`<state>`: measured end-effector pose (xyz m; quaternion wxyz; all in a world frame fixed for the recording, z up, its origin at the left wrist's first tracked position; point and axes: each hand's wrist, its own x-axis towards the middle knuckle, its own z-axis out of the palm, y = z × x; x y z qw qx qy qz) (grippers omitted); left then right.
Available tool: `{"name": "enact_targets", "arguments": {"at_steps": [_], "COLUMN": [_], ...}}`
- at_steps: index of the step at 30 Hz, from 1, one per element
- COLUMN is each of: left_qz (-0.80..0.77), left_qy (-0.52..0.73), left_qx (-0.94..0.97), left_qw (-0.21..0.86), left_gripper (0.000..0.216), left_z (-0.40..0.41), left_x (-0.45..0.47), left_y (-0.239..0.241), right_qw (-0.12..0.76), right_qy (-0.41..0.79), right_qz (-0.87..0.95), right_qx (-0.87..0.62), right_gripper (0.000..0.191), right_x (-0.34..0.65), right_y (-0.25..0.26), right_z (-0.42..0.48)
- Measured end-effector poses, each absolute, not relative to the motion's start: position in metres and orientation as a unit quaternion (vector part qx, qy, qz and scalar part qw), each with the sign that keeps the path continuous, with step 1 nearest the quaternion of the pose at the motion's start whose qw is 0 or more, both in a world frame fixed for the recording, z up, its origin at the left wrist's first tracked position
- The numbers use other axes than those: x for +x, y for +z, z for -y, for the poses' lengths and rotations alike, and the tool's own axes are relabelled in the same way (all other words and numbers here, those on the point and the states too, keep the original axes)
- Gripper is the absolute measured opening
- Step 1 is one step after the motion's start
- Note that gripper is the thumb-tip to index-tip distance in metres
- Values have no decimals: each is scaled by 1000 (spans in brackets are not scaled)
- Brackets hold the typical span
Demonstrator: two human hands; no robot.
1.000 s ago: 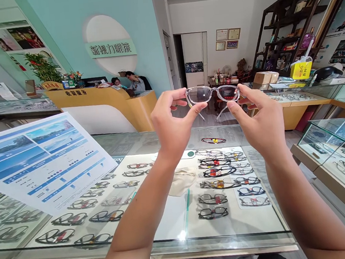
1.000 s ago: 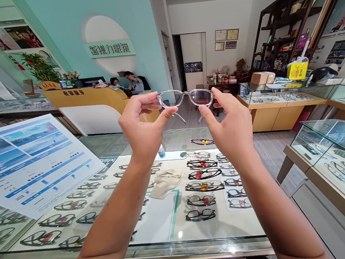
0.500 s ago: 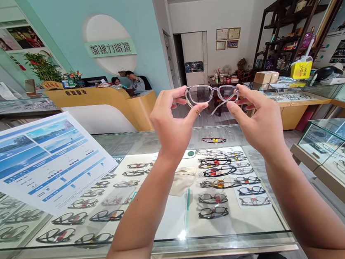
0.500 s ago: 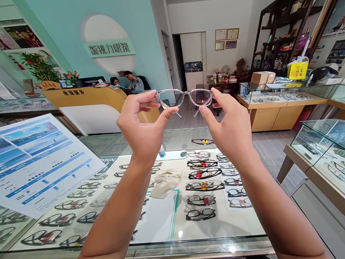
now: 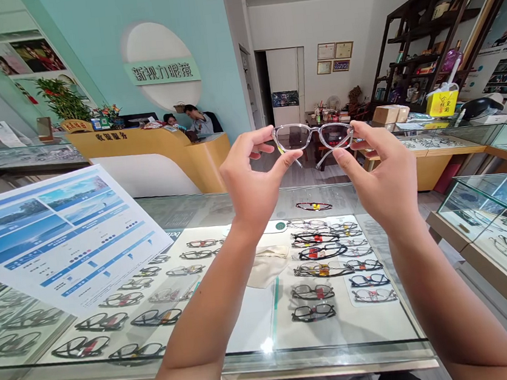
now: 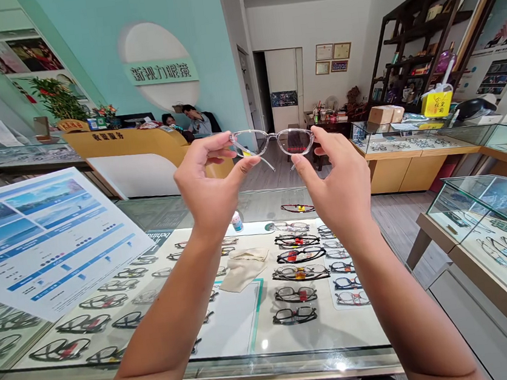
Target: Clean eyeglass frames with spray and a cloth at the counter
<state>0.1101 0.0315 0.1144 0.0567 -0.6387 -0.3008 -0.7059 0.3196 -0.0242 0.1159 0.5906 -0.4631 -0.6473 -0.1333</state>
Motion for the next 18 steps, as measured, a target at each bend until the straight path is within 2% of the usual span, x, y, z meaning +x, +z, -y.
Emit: {"name": "enact_targets", "arguments": {"at_steps": [11, 18], "left_qz": [301, 283], "left_qy": [-693, -703], "left_qx": [-655, -652], "left_qw": [-2, 33], "left_gripper": [55, 52], "left_z": [-44, -43], "left_x": [105, 109], "left_y": [111, 108], "right_qw": [595, 596], "right_qy": [-149, -142], "right_qz": [643, 642], "right_qx": [-459, -460], "right_gripper": [43, 45], "right_x": [319, 319], "right_y": [118, 116], "right_z": [28, 25]}}
